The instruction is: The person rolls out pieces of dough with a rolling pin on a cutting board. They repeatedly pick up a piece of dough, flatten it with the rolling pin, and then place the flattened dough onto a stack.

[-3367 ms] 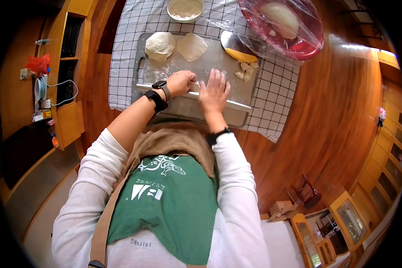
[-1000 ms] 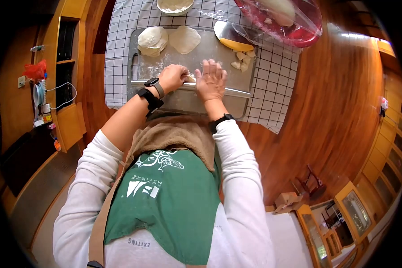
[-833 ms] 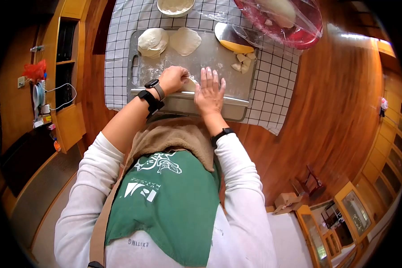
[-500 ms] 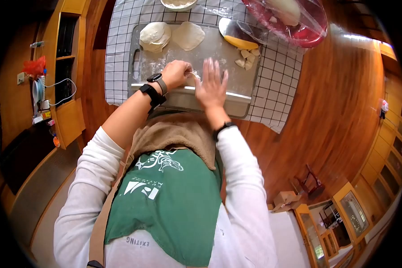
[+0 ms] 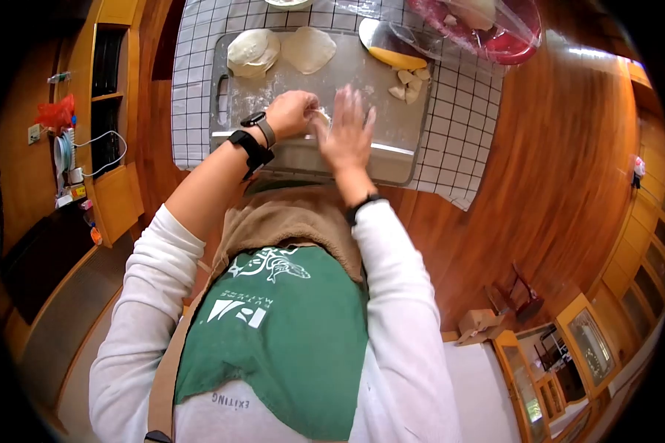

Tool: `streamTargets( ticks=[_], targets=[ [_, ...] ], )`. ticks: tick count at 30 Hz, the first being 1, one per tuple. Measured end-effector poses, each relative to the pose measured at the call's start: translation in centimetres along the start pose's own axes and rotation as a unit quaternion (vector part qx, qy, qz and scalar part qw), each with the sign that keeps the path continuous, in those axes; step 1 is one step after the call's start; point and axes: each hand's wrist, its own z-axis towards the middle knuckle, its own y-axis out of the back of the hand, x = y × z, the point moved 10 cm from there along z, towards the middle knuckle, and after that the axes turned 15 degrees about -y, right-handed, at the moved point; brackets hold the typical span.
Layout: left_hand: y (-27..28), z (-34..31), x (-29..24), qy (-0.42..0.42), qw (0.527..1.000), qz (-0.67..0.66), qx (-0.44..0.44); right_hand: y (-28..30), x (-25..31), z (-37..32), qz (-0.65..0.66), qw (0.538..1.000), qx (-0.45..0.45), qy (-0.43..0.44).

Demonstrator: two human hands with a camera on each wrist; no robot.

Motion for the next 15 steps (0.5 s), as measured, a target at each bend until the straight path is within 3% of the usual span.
streamTargets(
  ticks=[2, 6, 8, 10, 11, 13, 15],
  targets=[
    [0.0, 0.3, -1.1, -0.042, 0.999, 0.011, 0.01, -0.3, 0.0, -2.3, -0.032, 0.999, 0.019, 0.039],
    [0.7, 0.3, -1.6, -0.07, 0.997, 0.022, -0.008, 1.7, 1.0, 0.4, 0.0, 0.998, -0.028, 0.057],
    [1.1, 0.0, -0.4, -0.011, 0.999, -0.003, 0.034, 2.6, 0.5, 0.2, 0.028, 0.997, -0.043, 0.059],
    [0.4, -0.3, 1.4, -0.002, 1.0, -0.023, 0.018, 1.6, 0.5, -3.1, 0.038, 0.984, 0.041, 0.168],
    [0.4, -0.7, 2.0, 0.007, 0.999, -0.039, -0.008, 1.5, 0.0, -3.4, 0.037, 0.984, 0.04, 0.169],
    [0.5, -1.3, 2.3, 0.035, 0.997, -0.07, -0.024, 1.1, 0.7, -5.0, 0.014, 0.965, 0.074, 0.253],
    [0.1, -1.7, 2.2, 0.053, 0.991, -0.12, -0.039, 2.6, 0.5, -4.7, 0.036, 0.962, 0.069, 0.262]
  ],
)
